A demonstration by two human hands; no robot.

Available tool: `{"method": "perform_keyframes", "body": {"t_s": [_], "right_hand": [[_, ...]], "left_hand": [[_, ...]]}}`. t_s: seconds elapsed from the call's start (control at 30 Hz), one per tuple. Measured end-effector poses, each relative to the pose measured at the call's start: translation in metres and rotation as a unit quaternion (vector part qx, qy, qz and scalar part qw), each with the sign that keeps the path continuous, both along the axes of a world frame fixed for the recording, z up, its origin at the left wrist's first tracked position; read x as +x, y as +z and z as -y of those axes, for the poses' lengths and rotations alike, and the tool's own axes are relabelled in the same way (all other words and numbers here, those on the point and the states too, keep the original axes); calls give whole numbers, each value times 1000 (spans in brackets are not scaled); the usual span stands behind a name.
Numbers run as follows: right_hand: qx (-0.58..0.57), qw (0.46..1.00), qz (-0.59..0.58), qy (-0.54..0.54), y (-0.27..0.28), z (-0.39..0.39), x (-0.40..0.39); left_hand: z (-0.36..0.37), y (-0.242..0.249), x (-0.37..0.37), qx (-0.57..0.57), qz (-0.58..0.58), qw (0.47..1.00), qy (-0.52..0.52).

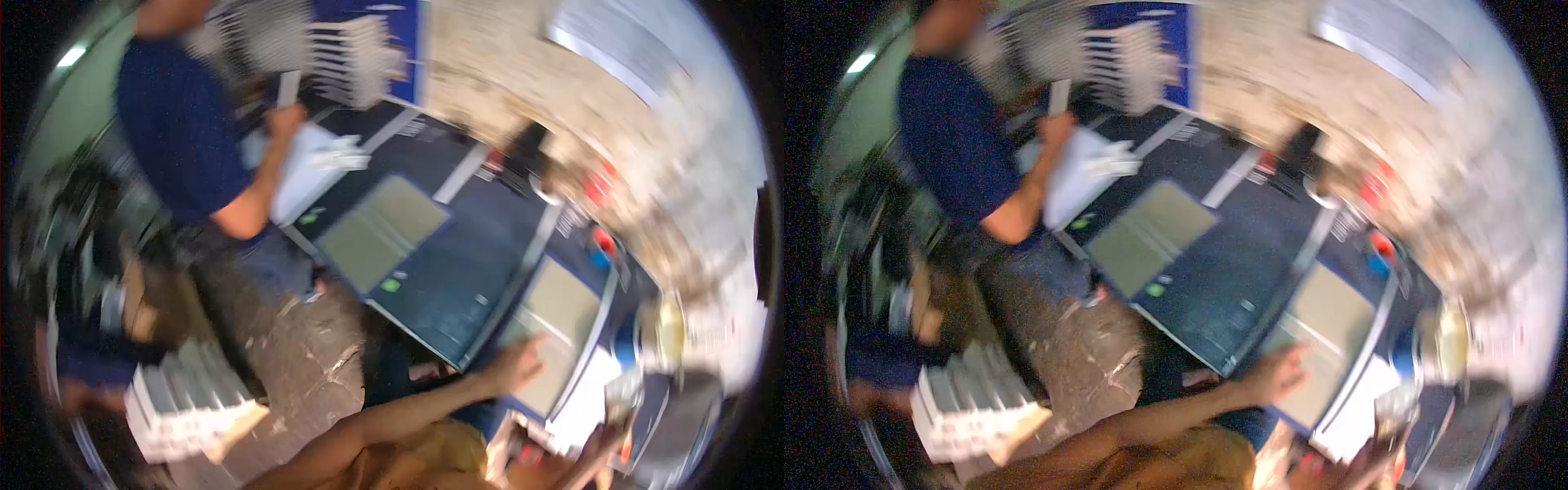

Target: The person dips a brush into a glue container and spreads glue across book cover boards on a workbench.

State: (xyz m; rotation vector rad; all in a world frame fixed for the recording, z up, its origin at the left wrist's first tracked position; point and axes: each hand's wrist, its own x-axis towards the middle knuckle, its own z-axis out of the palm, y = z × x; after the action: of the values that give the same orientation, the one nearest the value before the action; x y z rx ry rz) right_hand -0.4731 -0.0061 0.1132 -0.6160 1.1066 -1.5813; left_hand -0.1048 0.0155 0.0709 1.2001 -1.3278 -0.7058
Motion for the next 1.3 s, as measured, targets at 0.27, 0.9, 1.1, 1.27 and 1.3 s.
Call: {"method": "perform_keyframes", "body": {"t_s": [0.27, 0.9, 1.1, 1.27, 1.3], "right_hand": [[-66, 943, -211, -250, 103, -9, 47], [140, 687, -710, -60, 0, 99, 10], [116, 717, -685, -58, -6, 96, 6], [90, 729, -676, -60, -2, 89, 13], [87, 727, -678, -61, -3, 88, 14]], "left_hand": [[3, 30, -2, 40, 50, 996, -58], [3, 40, -9, 75, 93, 992, -41], [4, 39, -9, 66, 89, 993, -49], [3, 41, -8, 70, 99, 991, -49], [2, 40, -8, 64, 94, 992, -51]]}}
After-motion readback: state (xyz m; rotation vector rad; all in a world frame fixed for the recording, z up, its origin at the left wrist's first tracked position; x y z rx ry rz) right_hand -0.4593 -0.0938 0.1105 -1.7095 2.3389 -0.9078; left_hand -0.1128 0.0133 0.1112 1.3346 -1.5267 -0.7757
